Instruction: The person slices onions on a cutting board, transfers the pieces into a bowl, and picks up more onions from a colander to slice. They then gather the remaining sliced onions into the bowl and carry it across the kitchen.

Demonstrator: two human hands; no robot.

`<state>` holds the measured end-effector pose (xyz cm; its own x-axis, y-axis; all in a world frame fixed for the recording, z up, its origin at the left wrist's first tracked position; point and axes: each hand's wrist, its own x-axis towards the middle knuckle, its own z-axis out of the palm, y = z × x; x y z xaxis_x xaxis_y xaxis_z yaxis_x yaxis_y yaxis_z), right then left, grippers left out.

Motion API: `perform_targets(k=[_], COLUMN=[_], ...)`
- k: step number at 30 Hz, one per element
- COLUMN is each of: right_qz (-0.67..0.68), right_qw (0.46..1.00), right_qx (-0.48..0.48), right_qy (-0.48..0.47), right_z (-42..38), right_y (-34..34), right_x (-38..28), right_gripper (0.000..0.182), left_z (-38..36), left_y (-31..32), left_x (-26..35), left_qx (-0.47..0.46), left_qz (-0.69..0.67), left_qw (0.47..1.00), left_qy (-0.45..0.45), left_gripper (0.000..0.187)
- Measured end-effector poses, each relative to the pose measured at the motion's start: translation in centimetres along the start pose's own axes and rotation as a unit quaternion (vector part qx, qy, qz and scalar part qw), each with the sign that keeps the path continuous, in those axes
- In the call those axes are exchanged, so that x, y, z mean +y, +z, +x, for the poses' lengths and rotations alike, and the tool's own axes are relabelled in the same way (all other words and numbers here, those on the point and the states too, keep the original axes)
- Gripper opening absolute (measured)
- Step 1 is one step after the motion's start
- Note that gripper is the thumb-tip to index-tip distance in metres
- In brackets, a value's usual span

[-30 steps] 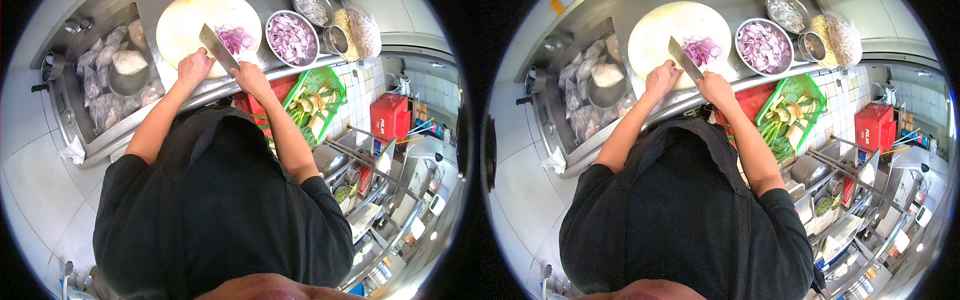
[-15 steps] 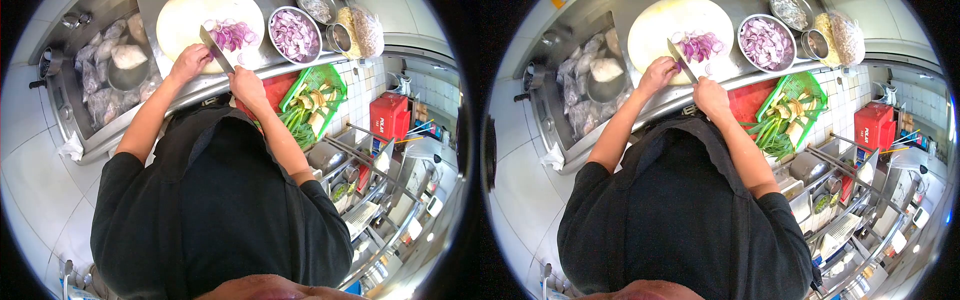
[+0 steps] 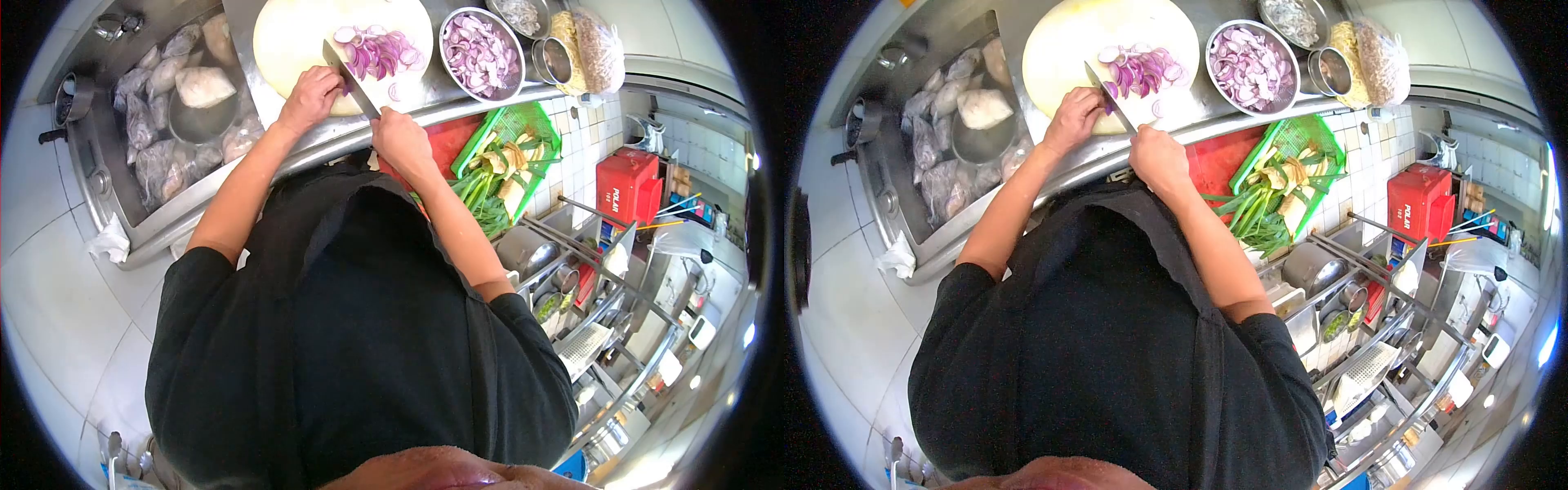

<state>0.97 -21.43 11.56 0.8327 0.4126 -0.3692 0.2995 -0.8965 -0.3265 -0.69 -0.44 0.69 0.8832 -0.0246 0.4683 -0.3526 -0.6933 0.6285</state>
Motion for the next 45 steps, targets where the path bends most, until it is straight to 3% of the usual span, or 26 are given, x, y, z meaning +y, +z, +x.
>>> perform_targets(k=[10, 16, 21, 26, 31, 35, 39, 42, 45], right_qz=[-0.008, 0.007, 0.006, 0.010, 0.016, 0.049, 0.059, 0.080, 0.073], right_qw=[0.999, 1.000, 1.000, 1.000, 0.999, 0.999, 0.998, 0.997, 0.995], right_qx=[0.021, -0.009, -0.002, -0.011, -0.015, -0.020, -0.001, -0.008, -0.068], right_qy=[-0.040, 0.004, -0.012, -0.010, -0.033, -0.011, -0.002, -0.017, -0.015], right_z=[0.2, -0.5, -0.3, -1.7, 1.2, 4.1, 4.1, 3.1, 2.1], right_y=[0.6, -0.2, -0.5, -1.9, 1.3, 0.1, -2.4, -2.6, -1.8], right_x=[0.3, -0.1, 0.1, 0.1, 0.8, 0.7, 1.2, 1.5, 0.7], right_gripper=[0.028, 0.028, 0.028, 0.029, 0.031, 0.035, 0.038, 0.038, 0.038], left_z=[-0.5, -1.0, -0.9, -1.0, -1.0, -0.6, 1.4, 7.1, 12.0], left_y=[0.6, 0.7, 0.4, 0.9, 0.7, 0.7, -0.7, -5.0, -5.9], left_x=[-0.6, -0.3, -0.4, -0.6, -0.1, -0.4, 0.0, 3.0, 2.4], left_qx=[0.017, 0.032, 0.011, 0.045, 0.037, 0.017, 0.038, 0.189, 0.127], left_qz=[-0.024, -0.032, -0.027, -0.039, -0.033, -0.019, -0.048, -0.064, -0.007], left_qw=[0.999, 0.999, 0.998, 0.997, 0.998, 0.999, 0.995, 0.976, 0.987], left_qy=[-0.014, -0.028, -0.056, -0.038, -0.042, -0.033, -0.073, -0.087, -0.099], left_gripper=[0.014, 0.013, 0.011, 0.012, 0.011, 0.009, 0.010, 0.014, 0.012])
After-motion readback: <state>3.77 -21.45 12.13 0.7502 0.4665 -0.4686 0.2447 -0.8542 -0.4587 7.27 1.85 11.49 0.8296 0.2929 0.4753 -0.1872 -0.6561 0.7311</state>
